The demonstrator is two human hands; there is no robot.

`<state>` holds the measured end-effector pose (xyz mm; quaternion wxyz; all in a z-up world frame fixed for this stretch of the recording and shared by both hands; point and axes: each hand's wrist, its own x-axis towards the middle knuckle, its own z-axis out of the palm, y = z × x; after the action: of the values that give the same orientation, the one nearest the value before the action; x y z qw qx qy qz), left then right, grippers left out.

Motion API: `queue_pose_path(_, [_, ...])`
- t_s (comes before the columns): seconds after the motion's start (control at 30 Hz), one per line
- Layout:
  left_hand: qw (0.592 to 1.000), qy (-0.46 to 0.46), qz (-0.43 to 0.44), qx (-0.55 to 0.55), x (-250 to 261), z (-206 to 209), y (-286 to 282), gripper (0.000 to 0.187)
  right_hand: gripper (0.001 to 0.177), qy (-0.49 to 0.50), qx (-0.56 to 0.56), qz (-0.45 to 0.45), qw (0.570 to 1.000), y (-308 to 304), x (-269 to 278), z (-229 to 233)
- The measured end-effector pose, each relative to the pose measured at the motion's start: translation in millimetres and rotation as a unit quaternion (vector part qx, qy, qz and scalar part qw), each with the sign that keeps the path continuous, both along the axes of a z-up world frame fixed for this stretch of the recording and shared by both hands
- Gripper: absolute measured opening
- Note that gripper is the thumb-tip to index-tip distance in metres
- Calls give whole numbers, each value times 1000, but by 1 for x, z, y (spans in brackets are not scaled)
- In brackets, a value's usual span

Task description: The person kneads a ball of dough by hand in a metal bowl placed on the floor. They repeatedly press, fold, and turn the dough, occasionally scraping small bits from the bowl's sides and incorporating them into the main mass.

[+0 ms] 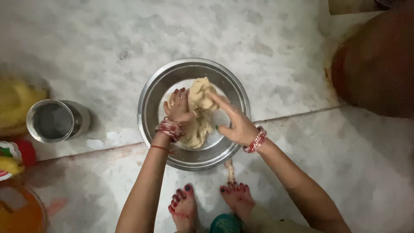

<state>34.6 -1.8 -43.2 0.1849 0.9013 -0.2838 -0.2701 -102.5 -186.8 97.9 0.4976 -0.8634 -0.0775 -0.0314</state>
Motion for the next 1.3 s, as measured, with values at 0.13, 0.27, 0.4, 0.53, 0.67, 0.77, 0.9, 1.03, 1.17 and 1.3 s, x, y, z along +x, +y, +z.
queue_pose_path(0.13, [774,444,233,-387,17,-2,23,98,87,213,35,-60,975,10,1,7])
queue_pose_path(0.27, [772,427,228,-412,17,8,42,106,79,240,-43,-40,969,40,13,-13])
queue_pose_path(0.4, [973,111,-81,-187,20,31,28,115,117,364,-227,-13,903,50,37,-35])
queue_pose_path(0.53, [956,90,-209,186,19,65,2,135,157,244,-345,69,904,25,66,-63])
queue_pose_path(0.67, [929,60,-213,295,7,85,-23,141,155,228,-419,132,869,21,72,-86])
queue_pose_path(0.77, [946,-5,-207,249,5,90,-23,136,147,213,-418,137,872,20,76,-88])
queue_pose_path(0.9, [975,-3,-141,175,-4,90,-5,121,118,211,-248,50,944,28,73,-90])
queue_pose_path(1.03, [989,-28,-58,134,-9,78,-8,97,68,134,-197,-54,970,27,78,-103])
queue_pose_path(1.17, [996,-50,9,75,10,47,-10,65,36,122,-167,-104,973,31,95,-118])
queue_pose_path(1.3, [995,-72,44,56,35,10,-9,85,34,85,-185,-140,969,30,115,-128])
